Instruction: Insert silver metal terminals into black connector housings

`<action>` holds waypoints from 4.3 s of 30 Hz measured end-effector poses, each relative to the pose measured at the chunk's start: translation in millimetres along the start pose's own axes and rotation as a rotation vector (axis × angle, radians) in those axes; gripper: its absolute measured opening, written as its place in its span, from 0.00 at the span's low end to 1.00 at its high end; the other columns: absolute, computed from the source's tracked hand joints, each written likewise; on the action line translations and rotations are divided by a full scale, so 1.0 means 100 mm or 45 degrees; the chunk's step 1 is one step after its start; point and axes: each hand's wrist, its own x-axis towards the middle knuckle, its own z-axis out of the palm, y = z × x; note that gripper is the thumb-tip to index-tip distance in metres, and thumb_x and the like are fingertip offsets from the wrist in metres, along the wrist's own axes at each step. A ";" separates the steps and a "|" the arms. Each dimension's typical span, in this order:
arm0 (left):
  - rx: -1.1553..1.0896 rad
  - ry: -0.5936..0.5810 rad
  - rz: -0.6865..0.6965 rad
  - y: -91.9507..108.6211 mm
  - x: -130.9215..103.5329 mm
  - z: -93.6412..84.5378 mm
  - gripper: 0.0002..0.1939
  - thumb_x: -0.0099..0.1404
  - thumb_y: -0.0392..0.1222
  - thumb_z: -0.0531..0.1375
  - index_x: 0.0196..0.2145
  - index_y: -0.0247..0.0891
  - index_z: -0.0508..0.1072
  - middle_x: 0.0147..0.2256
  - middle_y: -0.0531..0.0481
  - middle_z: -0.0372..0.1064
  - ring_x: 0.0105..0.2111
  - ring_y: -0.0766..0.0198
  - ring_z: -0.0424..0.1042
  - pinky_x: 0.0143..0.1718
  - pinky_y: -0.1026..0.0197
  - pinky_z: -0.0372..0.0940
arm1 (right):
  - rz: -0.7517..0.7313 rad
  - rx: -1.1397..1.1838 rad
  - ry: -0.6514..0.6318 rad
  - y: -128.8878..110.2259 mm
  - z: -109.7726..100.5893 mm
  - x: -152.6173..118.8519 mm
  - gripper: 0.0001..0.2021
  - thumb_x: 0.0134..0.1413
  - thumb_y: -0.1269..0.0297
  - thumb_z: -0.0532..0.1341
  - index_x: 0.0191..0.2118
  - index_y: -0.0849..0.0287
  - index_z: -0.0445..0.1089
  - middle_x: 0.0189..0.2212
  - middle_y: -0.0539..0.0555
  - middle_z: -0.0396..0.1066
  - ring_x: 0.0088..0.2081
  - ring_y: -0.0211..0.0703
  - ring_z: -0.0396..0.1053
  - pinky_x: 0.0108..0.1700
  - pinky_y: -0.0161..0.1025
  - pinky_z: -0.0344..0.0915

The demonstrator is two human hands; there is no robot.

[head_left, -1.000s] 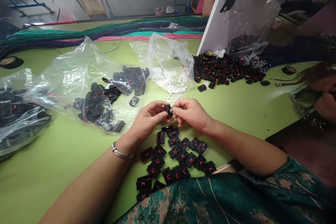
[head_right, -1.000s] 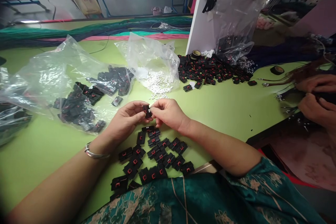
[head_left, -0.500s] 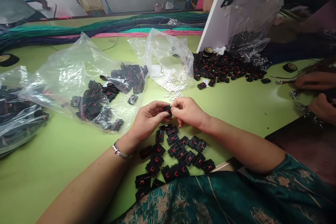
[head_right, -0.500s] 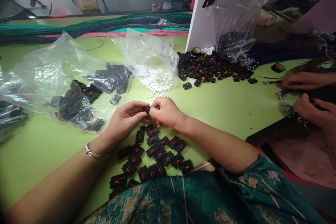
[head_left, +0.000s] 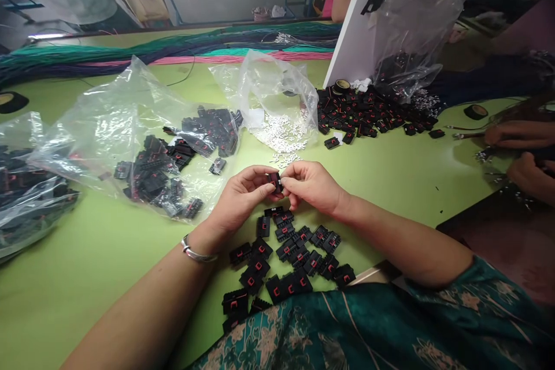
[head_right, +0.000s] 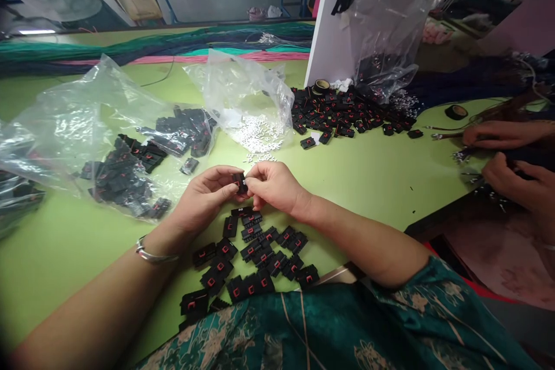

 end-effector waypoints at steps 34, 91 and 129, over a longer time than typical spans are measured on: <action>0.087 0.040 0.067 0.02 -0.03 0.09 0.14 0.57 0.41 0.69 0.40 0.36 0.74 0.31 0.50 0.77 0.28 0.65 0.76 0.34 0.62 0.73 | -0.028 -0.326 0.107 -0.03 0.06 0.02 0.07 0.45 0.74 0.59 0.25 0.58 0.60 0.16 0.41 0.59 0.13 0.28 0.57 0.12 0.26 0.55; 2.410 0.250 -0.195 0.49 0.06 -0.49 0.13 0.65 0.36 0.48 0.35 0.35 0.73 0.33 0.36 0.69 0.36 0.46 0.71 0.30 0.54 0.61 | -0.438 -1.319 0.182 0.19 -0.28 0.25 0.04 0.57 0.71 0.59 0.32 0.61 0.71 0.33 0.54 0.70 0.34 0.39 0.64 0.39 0.36 0.58; -0.501 -0.024 -0.405 0.02 0.06 -0.14 0.15 0.56 0.31 0.68 0.42 0.34 0.76 0.36 0.49 0.75 0.35 0.64 0.78 0.43 0.62 0.74 | -0.314 -0.079 0.053 0.19 0.06 0.06 0.07 0.56 0.60 0.61 0.34 0.59 0.69 0.33 0.50 0.66 0.32 0.35 0.63 0.33 0.35 0.63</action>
